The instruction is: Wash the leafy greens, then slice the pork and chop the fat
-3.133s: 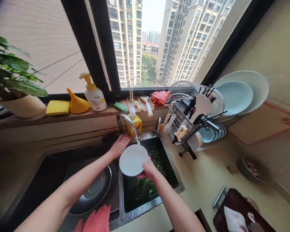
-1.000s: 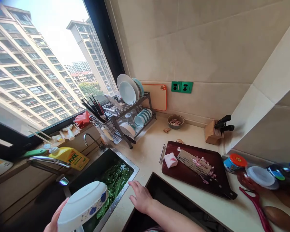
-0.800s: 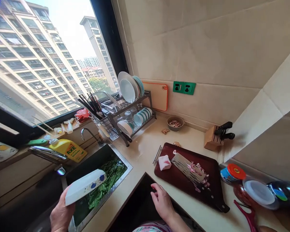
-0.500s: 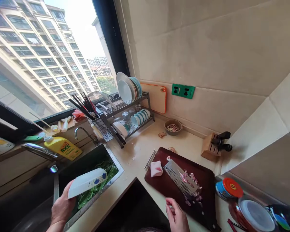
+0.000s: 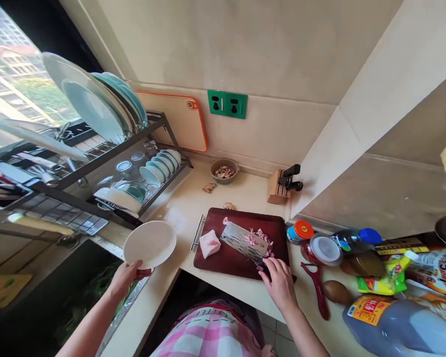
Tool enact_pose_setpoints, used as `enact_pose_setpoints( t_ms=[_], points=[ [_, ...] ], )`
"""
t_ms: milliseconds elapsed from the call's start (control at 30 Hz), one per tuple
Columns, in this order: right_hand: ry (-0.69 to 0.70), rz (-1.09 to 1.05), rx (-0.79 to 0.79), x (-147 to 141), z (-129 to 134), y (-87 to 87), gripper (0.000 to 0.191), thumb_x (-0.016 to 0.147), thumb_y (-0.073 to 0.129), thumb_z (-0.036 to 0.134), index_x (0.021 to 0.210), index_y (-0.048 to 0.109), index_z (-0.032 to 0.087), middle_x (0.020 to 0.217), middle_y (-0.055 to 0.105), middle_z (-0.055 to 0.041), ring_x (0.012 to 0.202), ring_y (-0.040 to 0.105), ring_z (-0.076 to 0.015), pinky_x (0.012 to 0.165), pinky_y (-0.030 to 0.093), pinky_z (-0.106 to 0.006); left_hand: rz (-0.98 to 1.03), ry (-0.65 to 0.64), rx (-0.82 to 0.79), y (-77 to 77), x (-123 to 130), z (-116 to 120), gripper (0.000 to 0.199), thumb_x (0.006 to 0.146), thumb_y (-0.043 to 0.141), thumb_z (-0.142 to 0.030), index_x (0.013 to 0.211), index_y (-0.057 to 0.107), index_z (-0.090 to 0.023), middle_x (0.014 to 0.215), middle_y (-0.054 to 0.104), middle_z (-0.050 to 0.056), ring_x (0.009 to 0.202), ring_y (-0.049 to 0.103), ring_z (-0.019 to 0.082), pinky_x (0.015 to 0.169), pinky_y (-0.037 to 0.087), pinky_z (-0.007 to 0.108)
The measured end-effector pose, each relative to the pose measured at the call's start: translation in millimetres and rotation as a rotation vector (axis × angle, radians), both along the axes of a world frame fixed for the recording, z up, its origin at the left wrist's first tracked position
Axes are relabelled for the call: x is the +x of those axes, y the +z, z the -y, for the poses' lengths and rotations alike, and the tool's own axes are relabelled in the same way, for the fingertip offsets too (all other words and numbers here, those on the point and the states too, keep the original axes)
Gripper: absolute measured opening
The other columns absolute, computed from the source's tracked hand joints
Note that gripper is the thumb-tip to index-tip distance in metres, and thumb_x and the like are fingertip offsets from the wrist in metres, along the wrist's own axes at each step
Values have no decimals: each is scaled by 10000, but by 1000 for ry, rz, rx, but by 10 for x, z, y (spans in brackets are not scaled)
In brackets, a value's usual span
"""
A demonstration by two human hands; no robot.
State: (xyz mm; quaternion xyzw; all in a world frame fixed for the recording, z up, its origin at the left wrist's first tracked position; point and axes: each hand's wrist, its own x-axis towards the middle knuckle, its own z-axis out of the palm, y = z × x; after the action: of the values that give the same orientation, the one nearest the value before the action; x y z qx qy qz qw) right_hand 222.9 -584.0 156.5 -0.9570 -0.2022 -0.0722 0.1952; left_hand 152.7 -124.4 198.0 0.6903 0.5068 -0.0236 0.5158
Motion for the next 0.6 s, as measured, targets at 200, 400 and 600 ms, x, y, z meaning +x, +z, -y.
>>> enact_pose_setpoints(
  t_ms=[200,400,600],
  points=[
    [49,-136,-213,181,-141,200,211,780,514,220,985,560,221,911,577,-61,842,535,-198,734,433,-333,-131,-84,-371,-207,502,-212,154,672,455,-252,661,537,-121,523,620,82,511,618,186,563,490,280],
    [-11,-345,10,138,-111,627,228,828,408,252,1019,530,222,964,564,-55,859,555,-158,765,451,-294,-196,-123,-464,-328,663,-264,132,683,483,-236,631,539,-129,518,611,68,487,593,155,541,482,251],
    [-210,-395,349,239,69,750,274,790,466,377,965,570,193,900,633,-39,793,583,-137,711,472,-253,-253,-238,-488,-188,597,-273,334,708,515,-459,726,558,-128,633,643,77,584,622,188,580,481,291]
  ],
)
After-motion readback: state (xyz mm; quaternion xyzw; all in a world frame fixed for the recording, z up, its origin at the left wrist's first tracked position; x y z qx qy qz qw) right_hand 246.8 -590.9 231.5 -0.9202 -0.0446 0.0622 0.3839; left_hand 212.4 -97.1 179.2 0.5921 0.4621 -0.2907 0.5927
